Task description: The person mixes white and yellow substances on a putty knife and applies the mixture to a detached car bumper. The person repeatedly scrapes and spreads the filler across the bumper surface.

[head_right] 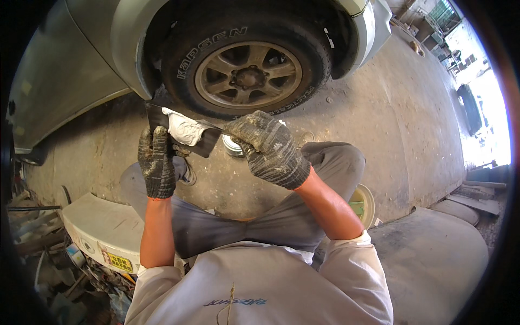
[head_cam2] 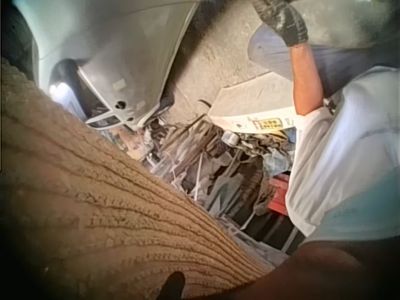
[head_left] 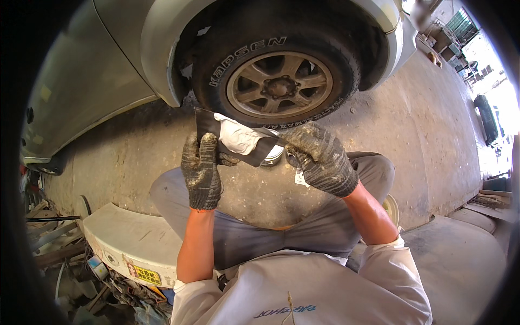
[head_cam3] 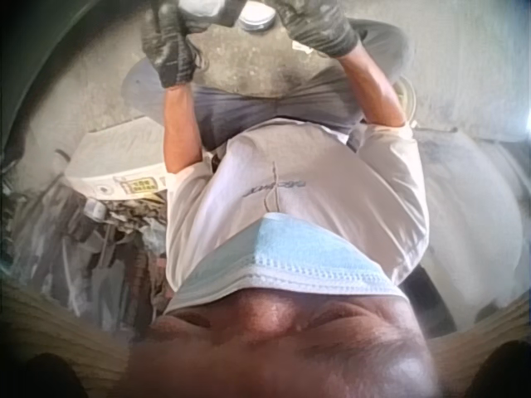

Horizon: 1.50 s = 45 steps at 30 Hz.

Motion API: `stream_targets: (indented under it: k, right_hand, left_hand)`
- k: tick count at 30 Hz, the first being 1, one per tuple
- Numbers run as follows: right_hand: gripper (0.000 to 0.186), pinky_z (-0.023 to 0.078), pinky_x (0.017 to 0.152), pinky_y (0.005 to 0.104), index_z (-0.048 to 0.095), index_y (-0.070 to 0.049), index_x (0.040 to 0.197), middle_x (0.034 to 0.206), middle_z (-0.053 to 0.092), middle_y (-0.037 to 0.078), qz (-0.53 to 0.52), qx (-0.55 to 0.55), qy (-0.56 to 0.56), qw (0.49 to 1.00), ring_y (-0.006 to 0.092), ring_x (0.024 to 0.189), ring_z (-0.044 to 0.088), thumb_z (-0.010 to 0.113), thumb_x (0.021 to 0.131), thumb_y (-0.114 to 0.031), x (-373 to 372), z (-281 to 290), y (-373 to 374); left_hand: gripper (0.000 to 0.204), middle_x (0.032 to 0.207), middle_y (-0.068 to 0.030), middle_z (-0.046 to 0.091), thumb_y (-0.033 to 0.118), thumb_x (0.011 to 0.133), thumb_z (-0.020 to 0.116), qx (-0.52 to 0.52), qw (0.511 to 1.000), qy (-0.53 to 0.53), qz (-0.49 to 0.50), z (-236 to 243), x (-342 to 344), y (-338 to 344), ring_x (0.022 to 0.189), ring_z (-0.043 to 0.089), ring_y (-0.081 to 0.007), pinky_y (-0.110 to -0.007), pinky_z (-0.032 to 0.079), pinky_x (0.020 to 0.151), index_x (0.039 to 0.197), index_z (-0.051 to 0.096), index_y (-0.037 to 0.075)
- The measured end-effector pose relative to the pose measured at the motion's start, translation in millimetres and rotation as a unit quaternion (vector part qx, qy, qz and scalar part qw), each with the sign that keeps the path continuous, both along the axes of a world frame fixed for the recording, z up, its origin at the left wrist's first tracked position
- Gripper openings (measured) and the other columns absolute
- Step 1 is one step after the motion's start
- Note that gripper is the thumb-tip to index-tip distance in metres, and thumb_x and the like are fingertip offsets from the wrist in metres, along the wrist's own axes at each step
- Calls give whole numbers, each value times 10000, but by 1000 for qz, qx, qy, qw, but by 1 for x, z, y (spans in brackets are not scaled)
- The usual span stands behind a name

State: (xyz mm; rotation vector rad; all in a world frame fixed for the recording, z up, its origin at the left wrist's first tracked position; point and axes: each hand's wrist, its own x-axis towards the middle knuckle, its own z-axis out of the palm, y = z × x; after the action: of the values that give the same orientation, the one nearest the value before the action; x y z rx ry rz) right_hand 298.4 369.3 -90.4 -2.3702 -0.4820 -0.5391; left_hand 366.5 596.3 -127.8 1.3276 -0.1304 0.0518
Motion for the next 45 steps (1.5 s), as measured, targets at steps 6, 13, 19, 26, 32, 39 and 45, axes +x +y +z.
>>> stream_targets:
  k: [6,13,19,26,32,39,45]
  right_hand:
    - [339,492,784,422,641,-69,1064,979,639,130,-23,-50,-22,998,339,887,590,626,730,-13,7,-16,-2]
    - [242,501,667,238,566,-38,1129,880,620,18,-128,534,157,821,87,772,594,610,904,-114,13,-36,-19]
    - [287,453,563,229,501,-12,1190,814,578,17,88,752,180,628,109,679,540,518,961,-183,8,-53,-26]
    - [345,372,505,242,491,28,1192,688,483,14,-26,565,130,815,115,574,455,476,981,-245,7,-81,-4]
    - [386,389,679,274,470,14,1249,904,497,55,65,551,159,817,145,776,482,514,967,-246,0,-111,1]
    - [453,409,882,311,446,-2,1316,1156,512,102,57,464,122,876,180,1013,514,558,951,-247,-1,-138,-4]
    - [494,410,1012,334,426,2,1357,1313,513,138,35,589,182,786,219,1176,515,573,944,-226,13,-155,-13]
  left_hand:
    - [131,804,-5,592,181,974,539,-47,999,-7,10,13,0,-4,696,564,-83,-236,470,590,959,567,53]
    - [176,815,-38,603,197,953,574,-48,998,31,18,-10,-6,10,625,613,-152,-252,488,526,1027,541,40]
    - [251,983,-25,605,207,932,577,-30,968,201,-144,-40,-17,11,869,599,-149,-275,510,759,1133,550,60]
    - [228,826,21,606,186,909,643,-99,856,290,-417,-12,-67,-37,669,575,-44,-207,466,514,1073,599,35]
    - [164,884,10,638,139,923,614,-180,844,347,-368,4,-70,-52,730,597,-59,-214,498,611,1062,620,52]
    - [173,863,-29,655,139,913,621,-222,859,373,-272,11,-61,-49,681,635,-118,-244,530,543,1058,618,45]
    - [205,827,-38,656,155,916,614,-176,888,327,-272,7,-50,-43,593,632,-154,-296,532,463,1086,603,42]
